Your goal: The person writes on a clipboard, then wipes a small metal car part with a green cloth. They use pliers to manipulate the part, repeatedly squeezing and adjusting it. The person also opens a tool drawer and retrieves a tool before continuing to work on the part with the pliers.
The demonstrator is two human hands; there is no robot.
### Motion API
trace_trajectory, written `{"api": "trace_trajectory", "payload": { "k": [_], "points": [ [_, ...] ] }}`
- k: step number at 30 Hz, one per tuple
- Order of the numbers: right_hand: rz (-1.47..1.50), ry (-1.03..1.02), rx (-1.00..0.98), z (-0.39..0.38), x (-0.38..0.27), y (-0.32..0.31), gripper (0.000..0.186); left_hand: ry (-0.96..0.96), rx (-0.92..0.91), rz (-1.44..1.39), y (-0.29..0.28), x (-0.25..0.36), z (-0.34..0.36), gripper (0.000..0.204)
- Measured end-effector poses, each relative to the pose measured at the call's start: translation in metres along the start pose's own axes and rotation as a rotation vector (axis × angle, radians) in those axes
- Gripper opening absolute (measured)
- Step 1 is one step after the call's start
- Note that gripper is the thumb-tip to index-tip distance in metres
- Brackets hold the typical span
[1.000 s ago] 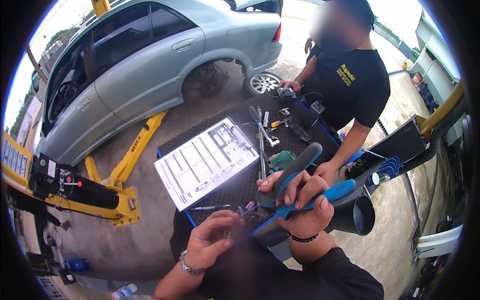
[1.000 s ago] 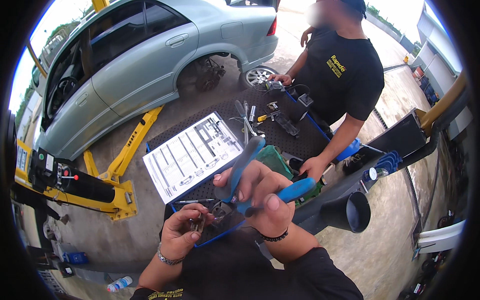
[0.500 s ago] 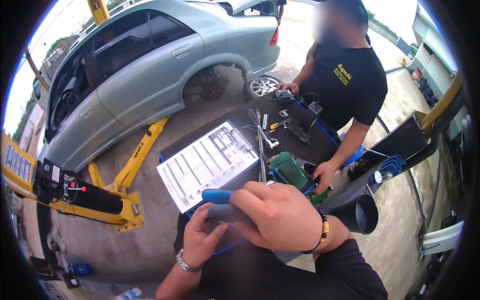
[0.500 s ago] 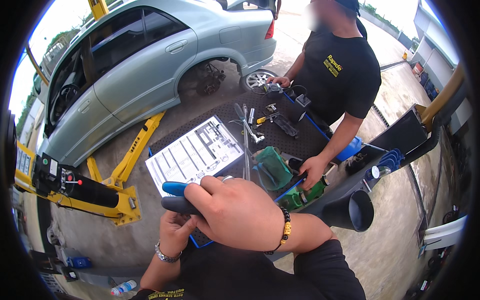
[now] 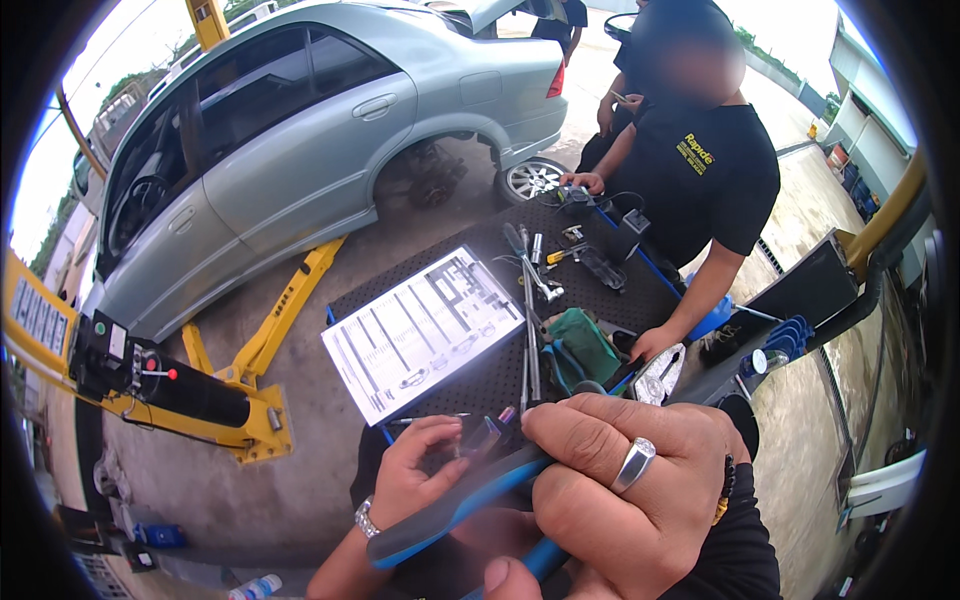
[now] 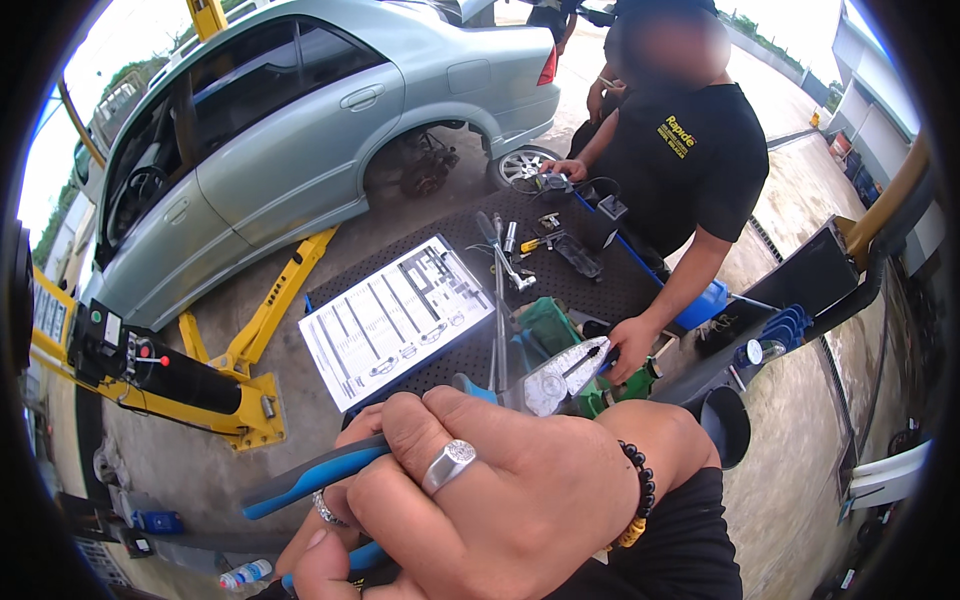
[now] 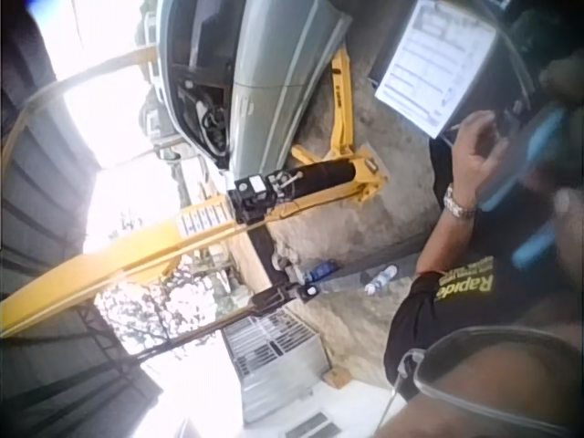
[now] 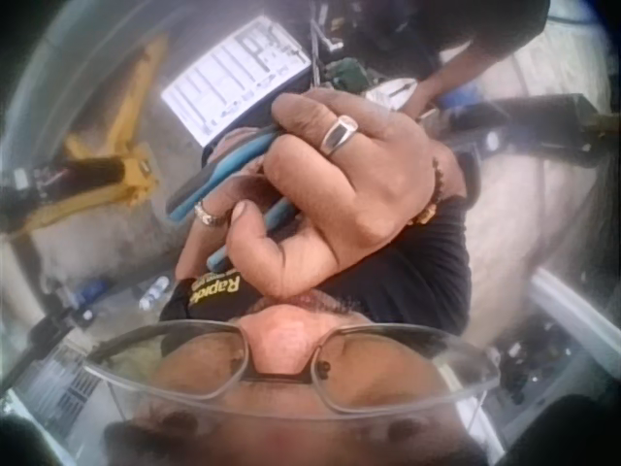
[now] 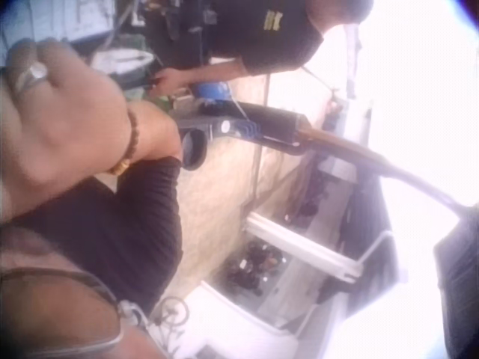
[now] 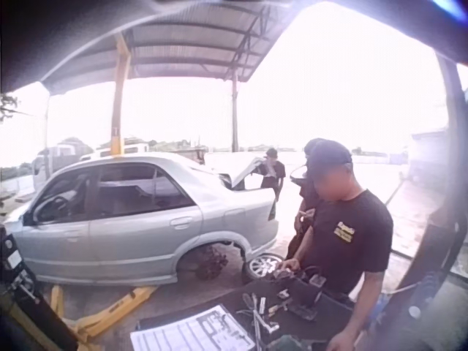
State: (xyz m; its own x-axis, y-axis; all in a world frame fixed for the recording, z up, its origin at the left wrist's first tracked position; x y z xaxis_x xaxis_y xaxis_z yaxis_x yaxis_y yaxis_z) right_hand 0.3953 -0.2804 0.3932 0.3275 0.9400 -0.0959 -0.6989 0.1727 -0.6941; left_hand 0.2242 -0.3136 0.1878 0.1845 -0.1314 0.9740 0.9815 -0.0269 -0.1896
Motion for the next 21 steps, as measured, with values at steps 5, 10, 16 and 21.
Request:
{"api": "trace_trajectory", "payload": {
  "k": [5, 10, 16, 21],
  "points": [
    [-0.241, -0.483, 0.266, -0.008, 0.004, 0.017, 0.030, 0.013, 0.016, -0.172, -0.002, -0.017, -0.009, 0.042],
    [0.117, -0.124, 0.060, -0.013, 0.012, 0.035, 0.030, -0.129, 0.152, -0.618, -0.007, -0.027, -0.024, 0.053],
    [0.892, 0.262, 0.158, -0.057, 0.087, 0.085, 0.015, 0.229, -0.006, -0.720, -0.005, -0.008, -0.015, 0.061],
    [1.677, 0.208, 0.390, -0.068, 0.090, 0.101, 0.025, 0.285, -0.027, -0.716, -0.006, 0.001, -0.018, 0.061]
  ]
}}
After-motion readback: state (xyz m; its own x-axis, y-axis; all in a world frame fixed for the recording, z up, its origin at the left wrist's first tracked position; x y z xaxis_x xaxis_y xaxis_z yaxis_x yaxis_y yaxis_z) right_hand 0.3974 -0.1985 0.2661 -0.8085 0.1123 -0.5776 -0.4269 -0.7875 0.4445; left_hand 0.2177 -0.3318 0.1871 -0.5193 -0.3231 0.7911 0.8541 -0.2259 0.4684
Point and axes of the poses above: each hand's wrist, its own z-axis towards the middle knuckle, its own y-axis out of the palm, x = y × z, the point moved 4 cm from there along z, towards the middle knuckle, and after that the axes turned 5 degrees about -x, right-handed, at the moved point
